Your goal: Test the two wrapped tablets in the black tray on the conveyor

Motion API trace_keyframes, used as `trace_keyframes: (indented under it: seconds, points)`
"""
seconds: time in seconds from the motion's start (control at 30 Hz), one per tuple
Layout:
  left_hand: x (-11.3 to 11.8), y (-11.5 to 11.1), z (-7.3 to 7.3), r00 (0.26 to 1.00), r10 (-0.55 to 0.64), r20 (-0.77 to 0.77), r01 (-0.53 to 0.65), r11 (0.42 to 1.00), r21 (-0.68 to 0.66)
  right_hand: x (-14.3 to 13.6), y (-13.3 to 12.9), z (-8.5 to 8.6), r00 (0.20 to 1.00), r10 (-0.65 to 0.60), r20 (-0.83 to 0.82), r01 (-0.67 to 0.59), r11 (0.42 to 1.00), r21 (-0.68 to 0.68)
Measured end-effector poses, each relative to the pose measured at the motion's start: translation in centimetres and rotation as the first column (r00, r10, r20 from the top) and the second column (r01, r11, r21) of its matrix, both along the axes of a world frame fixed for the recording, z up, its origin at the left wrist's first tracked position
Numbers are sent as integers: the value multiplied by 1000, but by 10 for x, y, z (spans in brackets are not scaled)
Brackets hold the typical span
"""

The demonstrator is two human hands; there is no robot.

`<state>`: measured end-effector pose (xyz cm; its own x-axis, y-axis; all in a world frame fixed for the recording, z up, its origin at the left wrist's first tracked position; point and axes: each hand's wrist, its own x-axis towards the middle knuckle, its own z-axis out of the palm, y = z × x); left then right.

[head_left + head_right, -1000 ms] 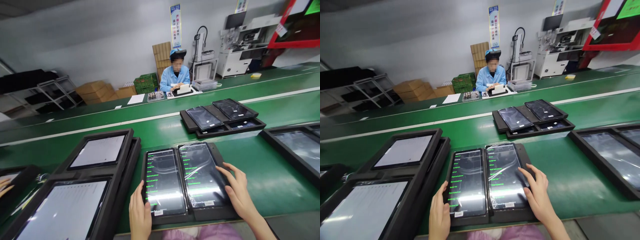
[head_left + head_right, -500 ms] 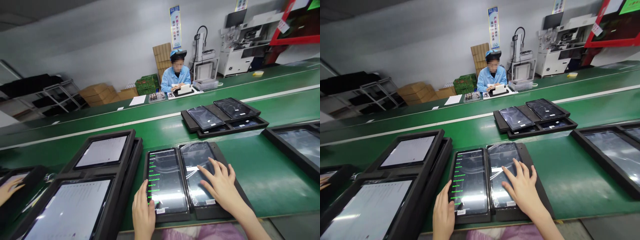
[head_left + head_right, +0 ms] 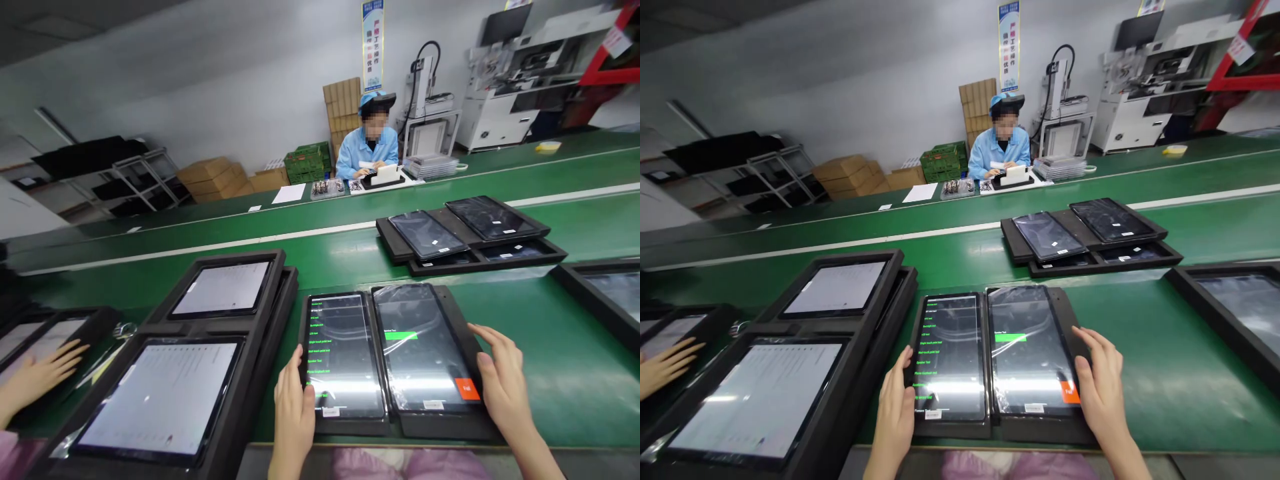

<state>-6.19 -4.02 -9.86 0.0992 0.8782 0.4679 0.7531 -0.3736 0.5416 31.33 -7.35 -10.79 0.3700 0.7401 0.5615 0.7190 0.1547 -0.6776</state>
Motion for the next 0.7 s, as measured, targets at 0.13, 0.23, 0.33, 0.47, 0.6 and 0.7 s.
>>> trace_keyframes:
  seconds: [0.13, 0.23, 0.33, 0.47, 0.6, 0.7]
  points:
    - [-2, 7, 11, 997, -76, -23, 72, 986, -150, 3, 0, -3, 1000, 15, -1, -15, 1000, -19]
    - [-1, 12, 17, 995, -78, -59, 61, 967, -246, 5, -2, -8, 1000, 24, 10, -23, 999, -43]
    - [0, 14, 19, 995, -62, -80, 39, 963, -268, 7, -3, -13, 999, 32, 28, -30, 998, -48]
    - [0, 15, 21, 988, -84, -127, 47, 962, -268, 9, -1, -14, 999, 37, 38, -35, 998, -61]
    - [-1, 17, 20, 974, -87, -208, 32, 966, -256, 18, -4, -19, 998, 43, 33, -41, 996, -83]
    - [-5, 15, 20, 977, -101, -190, 56, 972, -230, 37, -14, -31, 999, 19, 28, -16, 994, -106]
